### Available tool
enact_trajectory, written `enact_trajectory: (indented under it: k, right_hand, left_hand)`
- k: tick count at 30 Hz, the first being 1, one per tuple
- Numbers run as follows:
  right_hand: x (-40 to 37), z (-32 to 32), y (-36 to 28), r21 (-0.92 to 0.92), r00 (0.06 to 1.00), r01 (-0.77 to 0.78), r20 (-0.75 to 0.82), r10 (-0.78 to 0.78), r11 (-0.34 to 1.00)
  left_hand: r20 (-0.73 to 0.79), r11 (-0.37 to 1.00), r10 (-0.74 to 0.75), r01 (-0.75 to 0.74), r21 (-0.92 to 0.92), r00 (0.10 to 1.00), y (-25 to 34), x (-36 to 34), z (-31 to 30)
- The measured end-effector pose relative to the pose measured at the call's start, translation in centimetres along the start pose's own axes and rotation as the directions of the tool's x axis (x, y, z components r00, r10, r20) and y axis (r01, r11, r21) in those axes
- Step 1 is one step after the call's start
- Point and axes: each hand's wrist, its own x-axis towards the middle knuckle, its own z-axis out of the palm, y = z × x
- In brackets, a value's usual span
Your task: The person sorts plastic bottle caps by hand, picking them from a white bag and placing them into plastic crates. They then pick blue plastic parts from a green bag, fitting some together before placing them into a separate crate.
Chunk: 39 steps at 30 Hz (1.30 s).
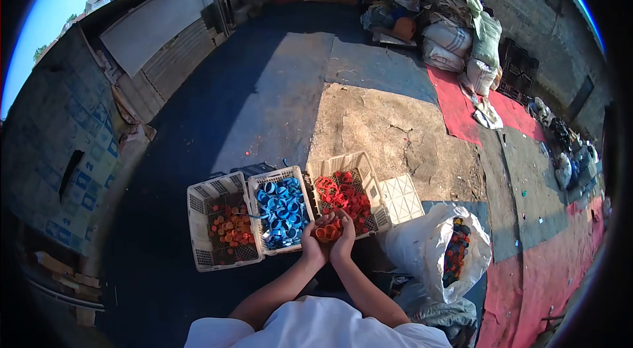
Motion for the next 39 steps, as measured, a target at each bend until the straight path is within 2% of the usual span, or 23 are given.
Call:
enact_trajectory:
  k: [2,5,6,8,10,11,14,16,18,21,22,26,30,34,36,37,39]
  right_hand:
    - [-3.1,3.5,3.4,-0.008,0.999,-0.043,-0.003,0.043,0.999]
    - [-3.6,4.3,9.8,0.050,0.986,-0.166,0.017,0.165,0.985]
    - [-4.1,5.0,10.6,0.054,0.979,-0.205,0.037,0.203,0.977]
    - [-5.1,6.6,12.4,-0.066,0.983,-0.175,0.040,0.178,0.982]
    - [-6.1,8.5,13.1,-0.149,0.974,-0.213,0.049,0.222,0.966]
    - [-6.2,9.3,13.3,-0.163,0.969,-0.228,0.058,0.241,0.960]
    - [-6.1,11.0,14.0,-0.190,0.949,-0.287,0.076,0.305,0.939]
    - [-4.7,11.9,15.2,-0.191,0.935,-0.317,0.101,0.340,0.929]
    - [-3.1,12.1,17.6,-0.140,0.904,-0.378,0.156,0.397,0.915]
    - [-3.6,15.2,16.3,-0.129,0.834,-0.489,0.219,0.506,0.862]
    - [-3.6,16.1,15.9,-0.153,0.799,-0.523,0.256,0.545,0.838]
    - [-2.7,17.9,17.5,-0.104,0.704,-0.641,0.315,0.637,0.760]
    - [-1.6,17.9,21.9,-0.100,0.692,-0.686,0.216,0.689,0.721]
    - [-2.0,18.4,24.5,-0.079,0.684,-0.714,0.134,0.717,0.696]
    - [-3.3,19.6,25.0,-0.042,0.683,-0.725,0.092,0.725,0.688]
    - [-3.6,19.9,26.0,-0.042,0.653,-0.751,0.096,0.751,0.659]
    - [-4.8,20.8,28.5,-0.036,0.699,-0.710,0.090,0.710,0.704]
  left_hand:
    - [-0.005,1.000,0.008,-0.008,0.006,1.000,4.8,-1.5,-2.7]
    - [-0.085,0.998,0.025,-0.030,-0.058,0.996,8.8,-2.4,-7.0]
    - [-0.111,0.995,0.029,-0.039,-0.091,0.993,9.9,-2.8,-7.6]
    - [-0.137,0.992,0.074,-0.087,-0.091,0.988,12.1,-3.4,-8.5]
    - [-0.145,0.987,0.104,-0.120,-0.104,0.984,13.7,-3.6,-9.7]
    - [-0.098,0.982,0.128,-0.140,-0.124,0.987,14.2,-3.2,-11.1]
    - [-0.145,0.973,0.128,-0.152,-0.174,0.981,16.0,-2.8,-10.9]
    - [-0.183,0.967,0.177,-0.205,-0.149,0.967,16.9,-2.2,-10.9]
    - [-0.202,0.950,0.225,-0.260,-0.173,0.953,18.0,-1.2,-11.5]
    - [-0.285,0.930,0.262,-0.321,-0.181,0.922,20.2,-1.1,-10.8]
    - [-0.320,0.932,0.302,-0.349,-0.099,0.898,20.9,-1.4,-10.0]
    - [-0.336,0.906,0.354,-0.409,-0.108,0.873,22.9,-0.3,-11.4]
    - [-0.355,0.907,0.338,-0.403,-0.126,0.872,24.6,0.2,-13.2]
    - [-0.381,0.925,0.247,-0.334,-0.182,0.891,26.6,0.0,-15.5]
    - [-0.353,0.946,0.239,-0.299,-0.124,0.905,28.0,-0.4,-17.0]
    - [-0.344,0.955,0.241,-0.285,-0.082,0.907,29.1,-0.5,-17.8]
    - [-0.289,0.964,0.262,-0.263,0.034,0.921,31.5,-0.4,-20.1]
